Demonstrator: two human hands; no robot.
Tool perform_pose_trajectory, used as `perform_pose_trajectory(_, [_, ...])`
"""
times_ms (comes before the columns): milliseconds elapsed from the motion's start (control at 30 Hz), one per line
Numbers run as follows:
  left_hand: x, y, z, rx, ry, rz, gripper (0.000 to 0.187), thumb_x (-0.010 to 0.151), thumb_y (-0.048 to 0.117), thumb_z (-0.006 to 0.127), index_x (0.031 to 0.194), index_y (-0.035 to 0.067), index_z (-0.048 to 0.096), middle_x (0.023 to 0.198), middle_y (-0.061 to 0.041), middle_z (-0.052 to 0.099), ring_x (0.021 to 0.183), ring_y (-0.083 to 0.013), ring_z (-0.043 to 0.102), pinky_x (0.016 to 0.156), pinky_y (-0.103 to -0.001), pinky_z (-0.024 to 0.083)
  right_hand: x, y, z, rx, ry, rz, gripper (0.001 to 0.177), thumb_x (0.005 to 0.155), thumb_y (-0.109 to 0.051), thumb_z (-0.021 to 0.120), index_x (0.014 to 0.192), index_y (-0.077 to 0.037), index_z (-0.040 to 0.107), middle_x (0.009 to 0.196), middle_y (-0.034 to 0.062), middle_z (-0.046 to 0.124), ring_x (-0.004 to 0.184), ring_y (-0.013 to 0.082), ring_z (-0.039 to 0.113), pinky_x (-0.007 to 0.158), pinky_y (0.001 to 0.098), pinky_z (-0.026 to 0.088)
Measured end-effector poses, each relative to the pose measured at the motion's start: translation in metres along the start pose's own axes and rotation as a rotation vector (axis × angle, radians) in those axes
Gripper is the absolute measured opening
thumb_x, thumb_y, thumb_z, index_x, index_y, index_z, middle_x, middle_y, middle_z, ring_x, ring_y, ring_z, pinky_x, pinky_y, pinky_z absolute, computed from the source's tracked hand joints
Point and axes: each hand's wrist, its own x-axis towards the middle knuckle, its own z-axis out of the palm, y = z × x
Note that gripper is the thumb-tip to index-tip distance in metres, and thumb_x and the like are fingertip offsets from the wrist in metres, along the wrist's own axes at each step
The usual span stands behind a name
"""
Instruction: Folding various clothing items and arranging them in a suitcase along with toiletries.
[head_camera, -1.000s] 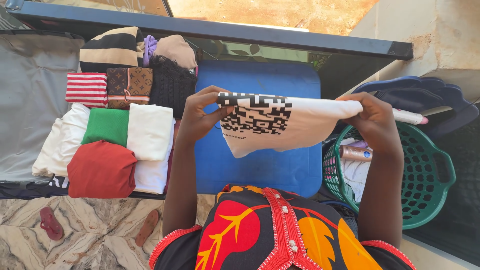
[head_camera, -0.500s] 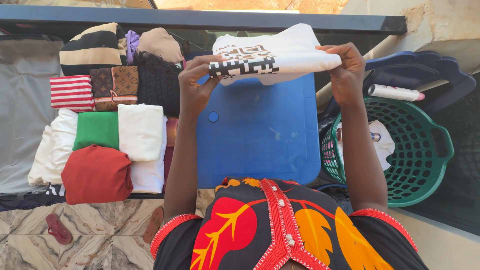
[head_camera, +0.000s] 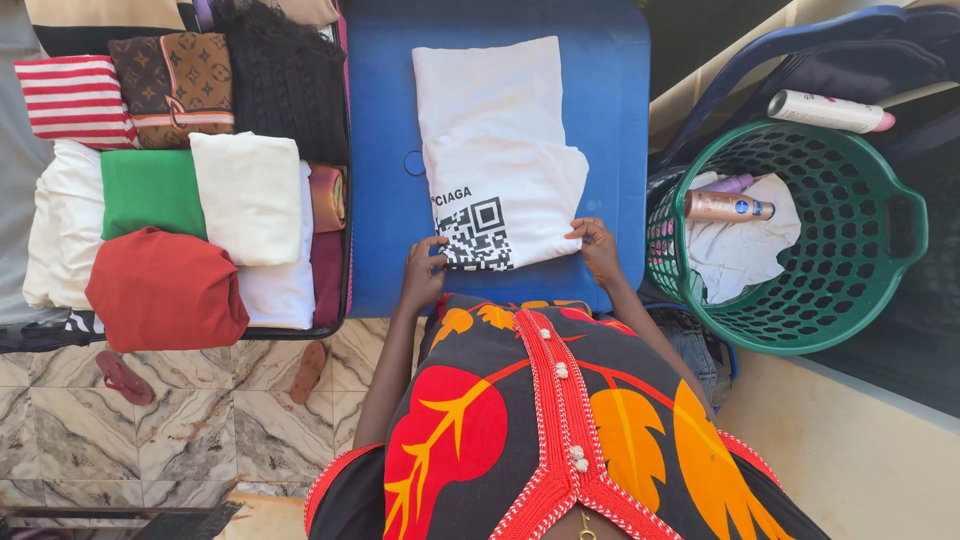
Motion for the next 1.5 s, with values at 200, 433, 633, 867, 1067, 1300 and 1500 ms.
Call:
perform_pose_trajectory(200, [-0.02,0.004,-0.005,0.111,-0.15,-0.183,0.019,0.076,0.001,0.066,0.092,0.005,0.074,0.14,-0.005,0.058,0.129,-0.0244,0.053,0.106,-0.044,0.038,0.002,-0.006,-0.006,-0.138,-0.066,0.087,0.015,0.078,0.003,0.076,0.091,-0.005,0.078,0.121,0.0048,0.057,0.111,0.0189,0.06,0.094,0.0313,0.051])
perform_pose_trajectory(433, [0.0,-0.018,-0.016,0.014,-0.327,-0.114,0.034,0.072,0.011,0.069,0.105,0.004,0.073,0.143,-0.007,0.056,0.139,-0.0293,0.041,0.11,-0.045,0.035,0.03,-0.015,-0.03,-0.129,-0.141,0.212,0.033,0.077,-0.003,0.064,0.108,-0.001,0.075,0.121,0.0088,0.069,0.111,0.0182,0.064,0.091,0.0293,0.05])
perform_pose_trajectory(633, [0.0,0.014,-0.029,0.342,-0.494,-0.233,0.036,0.076,0.019,0.07,0.11,0.009,0.076,0.137,-0.004,0.06,0.139,-0.0226,0.049,0.115,-0.04,0.038,0.051,-0.056,0.0,-0.08,0.136,0.291,0.065,0.083,-0.025,0.08,0.137,-0.001,0.052,0.121,0.0109,0.064,0.103,0.0174,0.066,0.075,0.0299,0.053])
perform_pose_trajectory(867, [-0.004,-0.016,-0.053,-0.178,-0.522,-0.376,0.058,0.074,0.018,0.076,0.131,0.015,0.068,0.136,-0.004,0.06,0.132,-0.0228,0.051,0.11,-0.037,0.041,0.065,-0.054,0.032,-0.077,0.253,0.288,0.077,0.076,-0.026,0.09,0.136,0.001,0.05,0.118,0.0145,0.065,0.103,0.0213,0.067,0.082,0.0325,0.057])
perform_pose_trajectory(1067, [0.091,0.031,-0.05,-0.168,-0.3,-0.251,0.042,0.084,0.024,0.075,0.122,0.008,0.07,0.111,-0.007,0.072,0.107,-0.0212,0.069,0.095,-0.035,0.051,0.059,-0.067,0.042,-0.071,0.273,0.286,0.076,0.074,-0.017,0.09,0.134,0.001,0.047,0.122,0.0149,0.061,0.107,0.0224,0.067,0.088,0.036,0.062])
perform_pose_trajectory(1300, [0.223,0.064,0.049,0.116,-0.244,0.136,0.037,0.089,0.021,0.068,0.124,0.01,0.066,0.123,-0.007,0.067,0.119,-0.0274,0.059,0.098,-0.045,0.045,0.053,-0.061,0.039,-0.06,0.267,0.283,0.075,0.075,-0.011,0.088,0.136,0.001,0.047,0.126,0.0157,0.063,0.108,0.0222,0.067,0.09,0.0362,0.061])
perform_pose_trajectory(1500, [0.239,0.044,0.115,0.425,-0.28,0.224,0.047,0.087,0.022,0.061,0.133,0.011,0.061,0.123,-0.007,0.063,0.121,-0.0239,0.053,0.105,-0.057,0.033,0.045,-0.062,0.039,-0.036,0.246,0.27,0.079,0.074,-0.013,0.088,0.141,0.0,0.048,0.13,0.0135,0.062,0.108,0.0204,0.066,0.09,0.0349,0.059])
